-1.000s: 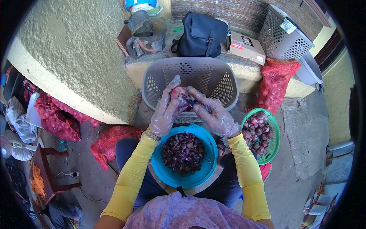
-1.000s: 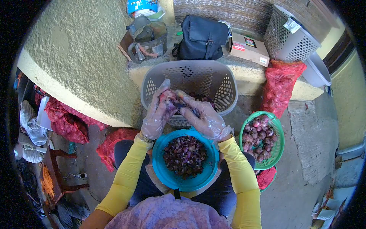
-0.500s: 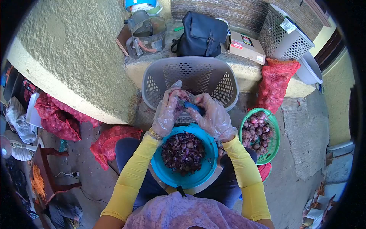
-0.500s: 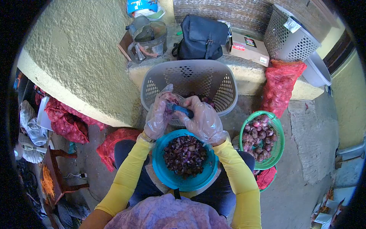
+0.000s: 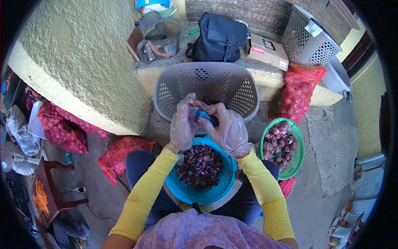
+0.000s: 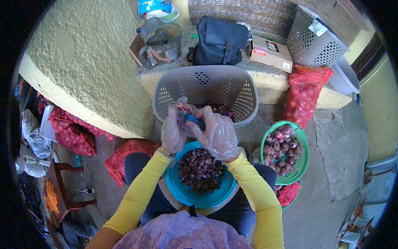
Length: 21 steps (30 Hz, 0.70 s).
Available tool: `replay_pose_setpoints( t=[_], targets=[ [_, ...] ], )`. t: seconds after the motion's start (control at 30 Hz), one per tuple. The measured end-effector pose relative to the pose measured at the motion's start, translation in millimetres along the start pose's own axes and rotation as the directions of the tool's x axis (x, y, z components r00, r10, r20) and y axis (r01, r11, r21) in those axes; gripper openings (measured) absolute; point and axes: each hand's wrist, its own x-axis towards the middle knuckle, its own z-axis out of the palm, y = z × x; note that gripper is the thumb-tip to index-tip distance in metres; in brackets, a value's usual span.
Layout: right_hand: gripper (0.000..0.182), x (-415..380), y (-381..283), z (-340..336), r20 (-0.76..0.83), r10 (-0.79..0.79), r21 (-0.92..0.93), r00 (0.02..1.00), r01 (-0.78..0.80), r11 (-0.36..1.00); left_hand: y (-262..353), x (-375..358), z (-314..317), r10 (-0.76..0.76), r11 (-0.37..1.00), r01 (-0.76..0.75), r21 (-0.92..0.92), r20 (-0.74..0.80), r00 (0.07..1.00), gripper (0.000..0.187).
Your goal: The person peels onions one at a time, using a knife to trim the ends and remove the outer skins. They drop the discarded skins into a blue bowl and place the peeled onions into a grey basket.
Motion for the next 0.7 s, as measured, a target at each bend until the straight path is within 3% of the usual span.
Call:
replay_pose_setpoints(
  t=[0.03,0.1,0.43,0.5,0.6,0.7],
  targets=[
    [0.035,-0.8,-1.6,1.4,0.003,0.003,-0.012,1.0,-0.003,1.0,0.0,-0.7,5.0,0.0,1.0,0.0,-0.002,0.0,1.0,0.053],
    [0.035,-3.2,-3.1,5.2,0.012,0.008,-0.029,1.0,-0.008,1.0,0.7,-3.1,12.9,-0.05,0.998,0.043,-0.041,-0.19,0.981,0.059],
    [0.036,2.2,-10.3,0.3,0.072,0.066,0.021,0.995,-0.068,0.997,-2.7,-1.0,-3.6,-0.046,0.999,0.047,0.004,-0.1,0.994,0.055],
    [0.036,2.2,-9.3,-5.5,0.078,0.055,0.007,0.995,-0.055,0.998,4.0,-3.3,-2.5,-0.113,0.991,0.106,-0.082,-0.097,0.989,0.049],
    [0.036,2.2,-3.0,-10.6,0.102,0.038,0.013,0.994,-0.039,0.999,10.5,-5.0,1.7,-0.113,0.99,0.112,-0.089,-0.004,0.994,0.044],
    [0.036,2.7,-3.8,-13.1,0.122,0.029,0.008,0.992,-0.03,1.0,12.6,-4.8,0.6,-0.162,0.984,0.161,-0.081,-0.014,0.987,0.043]
  ],
)
